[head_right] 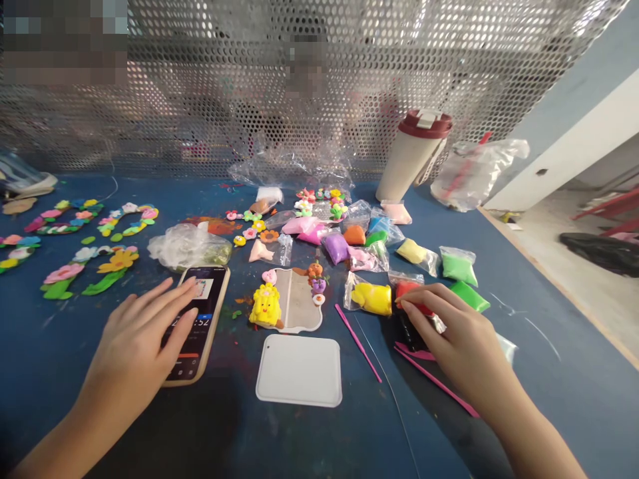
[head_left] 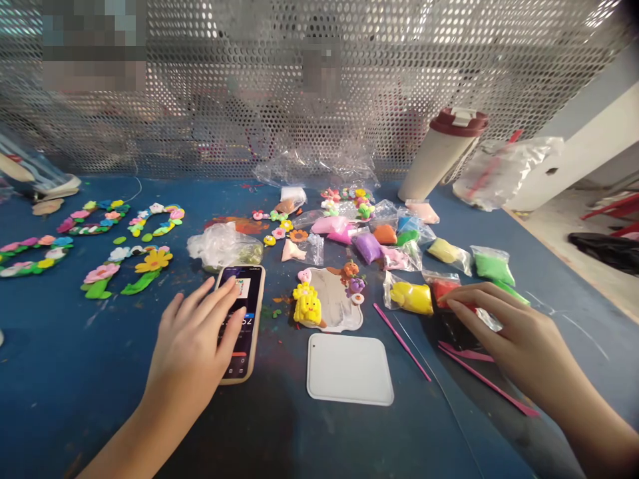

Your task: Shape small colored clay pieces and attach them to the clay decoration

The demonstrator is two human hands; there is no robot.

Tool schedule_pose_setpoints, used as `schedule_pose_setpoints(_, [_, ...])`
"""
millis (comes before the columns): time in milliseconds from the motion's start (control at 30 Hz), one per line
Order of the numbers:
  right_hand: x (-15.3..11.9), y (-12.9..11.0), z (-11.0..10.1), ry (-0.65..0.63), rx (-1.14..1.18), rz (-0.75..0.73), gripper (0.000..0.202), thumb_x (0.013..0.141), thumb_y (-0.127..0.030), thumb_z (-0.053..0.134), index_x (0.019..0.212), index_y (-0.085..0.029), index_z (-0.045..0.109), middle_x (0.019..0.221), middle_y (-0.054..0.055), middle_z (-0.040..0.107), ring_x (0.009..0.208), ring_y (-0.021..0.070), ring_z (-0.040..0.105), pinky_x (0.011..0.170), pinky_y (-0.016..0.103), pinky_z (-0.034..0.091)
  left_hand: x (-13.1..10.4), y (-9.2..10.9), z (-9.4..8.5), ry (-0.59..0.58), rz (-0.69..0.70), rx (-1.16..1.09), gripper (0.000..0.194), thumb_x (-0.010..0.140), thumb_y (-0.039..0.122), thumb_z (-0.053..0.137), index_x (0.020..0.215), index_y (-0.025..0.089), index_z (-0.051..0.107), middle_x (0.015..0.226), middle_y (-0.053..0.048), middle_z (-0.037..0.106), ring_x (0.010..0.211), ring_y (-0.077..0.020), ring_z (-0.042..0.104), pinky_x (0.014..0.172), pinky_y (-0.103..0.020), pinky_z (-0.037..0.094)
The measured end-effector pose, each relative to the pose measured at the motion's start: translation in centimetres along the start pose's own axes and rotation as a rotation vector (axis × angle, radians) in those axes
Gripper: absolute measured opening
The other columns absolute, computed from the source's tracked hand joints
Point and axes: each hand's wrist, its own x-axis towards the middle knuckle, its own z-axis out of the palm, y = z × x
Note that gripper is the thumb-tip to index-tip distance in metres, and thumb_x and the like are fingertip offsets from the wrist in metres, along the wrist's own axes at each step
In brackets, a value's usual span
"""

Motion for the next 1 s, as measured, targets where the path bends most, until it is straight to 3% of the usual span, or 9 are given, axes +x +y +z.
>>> schedule_pose_setpoints(233, [0.2, -0.3, 0.1, -0.012, -0.006, -0.022, 0.037, 0.09, -0.051, 0.041, 0.081, -0.026, 0.066, 0.092, 0.003, 0.069, 0.073, 0.0183, 0.066, 0.056, 0.027, 0.049, -0.2, 0.6, 0.3, -0.075, 0.057, 0.058, 0.046, 0.097, 0.036, 0.032, 0.115, 0.015, 0.068, 0.122, -0.014, 0.066, 0.117, -0.0449, 0.054, 0.089, -0.07, 0.037])
schedule_pose_setpoints(467, [0.2, 0.0, 0.2, -0.025, -0.02, -0.083, 0.035, 0.09, -0.05, 0.042, 0.082, -0.027, 0.067, 0.091, 0.002, 0.07, 0.071, 0.0177, 0.067, 0.054, 0.027, 0.05, -0.6, 1.1, 0.3, -0.12, 0.07, 0.097, 0.046, 0.095, 0.047, 0.039, 0.117, 0.02, 0.068, 0.13, -0.022, 0.058, 0.122, -0.0543, 0.045, 0.08, -0.079, 0.035])
schedule_pose_setpoints(600, [0.3, -0.2, 0.2, -0.03, -0.038, -0.11, 0.037, 0.091, -0.049, 0.04, 0.081, -0.026, 0.067, 0.089, 0.003, 0.07, 0.069, 0.0177, 0.068, 0.052, 0.026, 0.051, -0.8, 1.2, 0.2, -0.152, 0.05, 0.068, 0.057, 0.092, 0.059, 0.038, 0.122, 0.02, 0.066, 0.137, -0.027, 0.049, 0.125, -0.0568, 0.039, 0.081, -0.08, 0.034])
schedule_pose_setpoints(733, [0.4, -0.3, 0.1, -0.016, -0.058, -0.127, 0.039, 0.092, -0.049, 0.039, 0.08, -0.025, 0.067, 0.088, 0.003, 0.071, 0.068, 0.0177, 0.069, 0.051, 0.026, 0.051, -0.7, 1.3, -0.3, -0.093, 0.022, 0.012, 0.065, 0.092, 0.061, 0.033, 0.125, 0.014, 0.061, 0.142, -0.027, 0.044, 0.13, -0.0534, 0.036, 0.089, -0.078, 0.033])
schedule_pose_setpoints(900, [0.3, 0.0, 0.2, -0.028, -0.081, -0.148, 0.037, 0.093, -0.047, 0.038, 0.083, -0.026, 0.068, 0.092, 0.003, 0.071, 0.073, 0.018, 0.07, 0.054, 0.026, 0.053, -0.3, 1.1, -0.8, -0.007, -0.03, 0.003, 0.042, 0.096, 0.038, 0.039, 0.121, 0.011, 0.059, 0.127, -0.018, 0.061, 0.128, -0.0403, 0.046, 0.105, -0.07, 0.02])
schedule_pose_setpoints(1000, [0.4, 0.1, 0.3, -0.027, -0.096, -0.161, 0.038, 0.093, -0.047, 0.039, 0.083, -0.026, 0.068, 0.091, 0.003, 0.072, 0.072, 0.0185, 0.071, 0.054, 0.027, 0.054, -0.3, 0.9, -0.6, -0.012, -0.01, 0.015, 0.038, 0.095, 0.034, 0.04, 0.117, 0.01, 0.061, 0.12, -0.017, 0.066, 0.122, -0.0388, 0.052, 0.107, -0.068, 0.016])
